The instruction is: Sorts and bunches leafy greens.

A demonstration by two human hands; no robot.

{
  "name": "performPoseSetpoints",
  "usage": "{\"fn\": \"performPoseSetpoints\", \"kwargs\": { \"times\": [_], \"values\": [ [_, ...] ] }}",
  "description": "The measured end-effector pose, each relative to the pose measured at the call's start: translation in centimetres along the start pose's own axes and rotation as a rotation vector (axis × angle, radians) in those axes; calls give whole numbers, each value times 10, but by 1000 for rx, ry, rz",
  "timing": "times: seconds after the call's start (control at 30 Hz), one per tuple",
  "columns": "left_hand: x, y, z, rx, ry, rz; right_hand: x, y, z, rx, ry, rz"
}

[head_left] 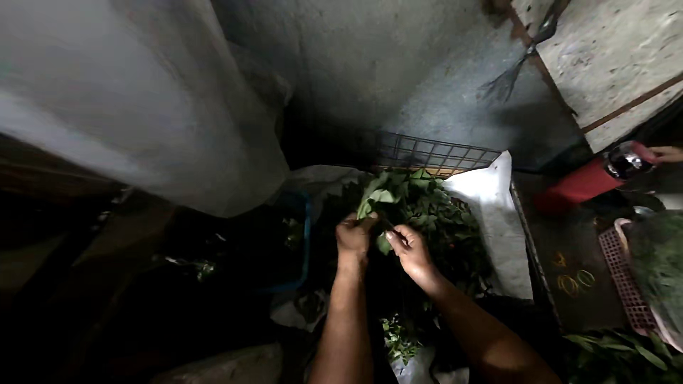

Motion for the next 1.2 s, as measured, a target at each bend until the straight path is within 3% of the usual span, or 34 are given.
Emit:
{"fn": "performPoseSetpoints", "kwargs": {
  "times": [0.1,0.2,0.27,0.37,0.47,0.57,0.73,0.87,1.0,1.1,1.2],
  "values": [
    [-6,-1,0,10,-5,-98,-13,9,-20,-5,-66,9],
    [-8,-5,8,28,91,-219,-18,9,-21,100,-93,47],
    [-14,-8,10,41,167,-292,-15,11,-20,170,-99,219],
    [-23,-9,6,19,307,-367,-6,16,-27,125,70,491],
    [-27,-7,2,-8,440,-342,-16,4,-43,109,324,279],
    [-30,-6,3,-36,501,-277,-40,-23,-71,254,598,-6],
    [-32,-12,-2,-147,593,-274,-53,-46,-97,561,804,81],
    [-32,-15,-1,-182,593,-236,-60,-47,-57,391,637,67],
    [-30,-14,2,-173,576,-232,-73,-20,7,42,360,-146],
    [-22,-11,1,-156,546,-210,-81,-10,16,-202,219,-293],
    [-11,-7,-1,-131,551,-112,-89,-12,9,-129,273,-216]
  ]
}}
Point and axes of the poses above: each hand's wrist, its own y-axis away from the middle knuckle, its own x-axis out of the palm, z = x × y, the point moved 1 cm from there along -y, towards the middle knuckle, and after that the axes turned 10 degrees about -y, right-handed, at the moved point
